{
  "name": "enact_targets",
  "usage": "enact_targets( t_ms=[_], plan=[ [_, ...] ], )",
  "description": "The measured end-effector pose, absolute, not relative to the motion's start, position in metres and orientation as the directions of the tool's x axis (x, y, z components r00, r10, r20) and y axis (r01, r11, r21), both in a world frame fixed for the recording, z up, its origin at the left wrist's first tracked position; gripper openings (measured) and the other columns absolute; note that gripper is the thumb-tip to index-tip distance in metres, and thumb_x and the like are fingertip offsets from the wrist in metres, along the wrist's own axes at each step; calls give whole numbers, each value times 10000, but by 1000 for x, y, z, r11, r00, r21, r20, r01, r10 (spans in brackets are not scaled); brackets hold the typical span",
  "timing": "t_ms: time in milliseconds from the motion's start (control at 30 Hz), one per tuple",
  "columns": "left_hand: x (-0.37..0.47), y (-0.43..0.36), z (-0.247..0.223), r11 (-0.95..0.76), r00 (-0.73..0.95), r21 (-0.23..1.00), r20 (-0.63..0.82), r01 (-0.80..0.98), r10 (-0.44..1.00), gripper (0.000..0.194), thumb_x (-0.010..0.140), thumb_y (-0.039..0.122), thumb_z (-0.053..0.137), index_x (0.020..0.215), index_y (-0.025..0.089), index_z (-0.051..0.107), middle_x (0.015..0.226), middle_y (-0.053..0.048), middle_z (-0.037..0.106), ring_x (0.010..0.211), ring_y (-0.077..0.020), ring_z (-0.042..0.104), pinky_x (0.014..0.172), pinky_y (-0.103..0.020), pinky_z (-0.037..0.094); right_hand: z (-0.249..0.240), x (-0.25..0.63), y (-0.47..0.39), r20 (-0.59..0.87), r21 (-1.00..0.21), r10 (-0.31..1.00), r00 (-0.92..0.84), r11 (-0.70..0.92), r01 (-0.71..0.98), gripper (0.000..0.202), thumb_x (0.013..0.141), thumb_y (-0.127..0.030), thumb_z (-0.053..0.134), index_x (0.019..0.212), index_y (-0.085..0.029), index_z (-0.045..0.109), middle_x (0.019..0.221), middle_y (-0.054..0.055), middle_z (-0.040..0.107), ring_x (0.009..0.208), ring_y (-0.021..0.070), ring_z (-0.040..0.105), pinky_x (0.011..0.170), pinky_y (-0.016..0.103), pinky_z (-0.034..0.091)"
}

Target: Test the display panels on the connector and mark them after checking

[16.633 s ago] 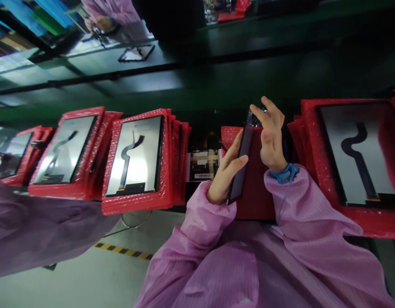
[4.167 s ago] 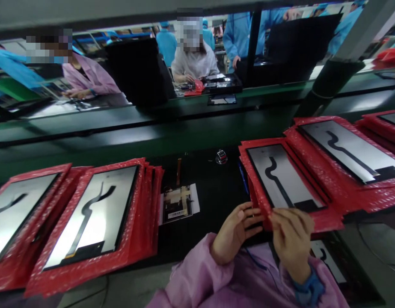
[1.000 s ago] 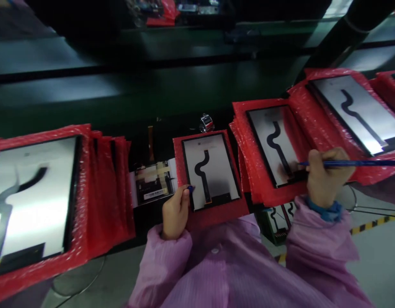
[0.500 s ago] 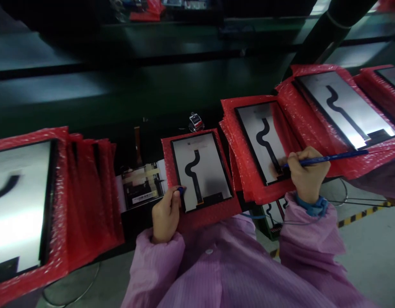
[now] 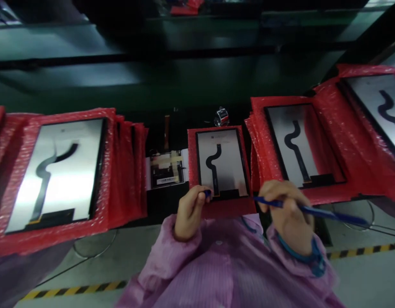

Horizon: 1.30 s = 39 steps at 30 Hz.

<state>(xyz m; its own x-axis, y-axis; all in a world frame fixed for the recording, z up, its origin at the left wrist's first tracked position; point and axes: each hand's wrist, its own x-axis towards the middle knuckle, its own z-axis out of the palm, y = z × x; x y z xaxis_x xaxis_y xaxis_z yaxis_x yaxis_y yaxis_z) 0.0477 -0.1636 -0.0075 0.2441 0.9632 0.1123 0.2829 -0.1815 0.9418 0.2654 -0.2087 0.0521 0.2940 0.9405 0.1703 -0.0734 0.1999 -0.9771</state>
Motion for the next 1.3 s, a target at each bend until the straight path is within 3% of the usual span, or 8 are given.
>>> enact_targets(
  t_ms=[100, 267, 467, 667, 833, 1000, 1133, 1300],
  plan=[
    [50, -166, -2, -169, 300, 954, 90, 247, 950, 465, 1034, 532, 402, 882, 174, 656, 731, -39, 642, 653, -147, 595, 626, -261, 481, 44, 235, -194, -76, -974, 989, 131, -45, -222, 320, 993, -425, 521, 780, -200, 598, 628, -40, 533, 506, 72, 476, 477, 209, 368],
    [48, -171, 0, -201, 356, 958, 120, 202, 927, 454, 1047, 505, 381, 864, 180, 639, 714, -40, 627, 671, -158, 585, 644, -282, 464, 36, 214, -177, -171, -983, 985, -17, -172, -67, 379, 978, -475, 536, 725, -194, 507, 585, -54, 496, 492, 66, 432, 468, 203, 332],
    [52, -173, -2, -91, 350, 991, 53, 94, 935, 408, 1053, 501, 359, 958, 185, 598, 751, -17, 593, 649, -134, 554, 610, -252, 462, 21, 201, -174, 39, -977, 994, -99, 59, 204, 282, 1046, -379, 378, 943, -214, 583, 893, 15, 592, 840, 131, 577, 764, 275, 478],
    [54, -171, 4, -147, 160, 987, 155, -61, 975, 245, 1059, 452, 386, 1098, 232, 487, 882, -2, 582, 591, -89, 501, 546, -210, 443, 25, 178, -171, 140, -956, 961, -240, 194, 220, 353, 1049, -328, 295, 1224, -255, 593, 1175, 63, 633, 1135, 183, 597, 1001, 358, 500],
    [49, -152, 21, -290, 176, 952, 270, 101, 947, 237, 1076, 378, 341, 1226, 223, 440, 1012, -56, 639, 730, -124, 622, 677, -244, 520, 37, 183, -153, 143, -943, 965, -222, 201, 265, 296, 997, -328, 387, 1096, -262, 658, 1073, 51, 651, 1053, 192, 622, 938, 353, 541],
    [28, -75, 19, -428, 196, 682, 393, 593, 898, 223, 1032, 339, 451, 1130, 174, 565, 1067, -101, 632, 966, -219, 634, 909, -368, 522, 27, 227, -115, 63, -948, 984, 168, 6, 317, 162, 860, -265, 490, 971, -229, 601, 706, -31, 522, 616, 132, 519, 582, 249, 458],
    [15, -11, -2, -185, 51, 448, 295, 875, 954, 209, 942, 216, 580, 1136, 137, 586, 1212, -181, 598, 1172, -340, 565, 989, -495, 486, 15, 253, -99, 93, -681, 934, 345, -193, 707, 416, 808, -248, 554, 1213, -155, 575, 970, 99, 658, 854, 255, 640, 798, 414, 528],
    [11, 21, -26, -68, -29, 438, 210, 896, 977, 475, 844, 108, 630, 1307, 115, 528, 1340, -231, 523, 1223, -389, 542, 993, -558, 490, 7, 245, -101, 244, -274, 950, 196, -126, 953, 602, 923, -255, 460, 1449, 33, 412, 1344, 330, 531, 1278, 437, 515, 1049, 616, 417]
  ],
)
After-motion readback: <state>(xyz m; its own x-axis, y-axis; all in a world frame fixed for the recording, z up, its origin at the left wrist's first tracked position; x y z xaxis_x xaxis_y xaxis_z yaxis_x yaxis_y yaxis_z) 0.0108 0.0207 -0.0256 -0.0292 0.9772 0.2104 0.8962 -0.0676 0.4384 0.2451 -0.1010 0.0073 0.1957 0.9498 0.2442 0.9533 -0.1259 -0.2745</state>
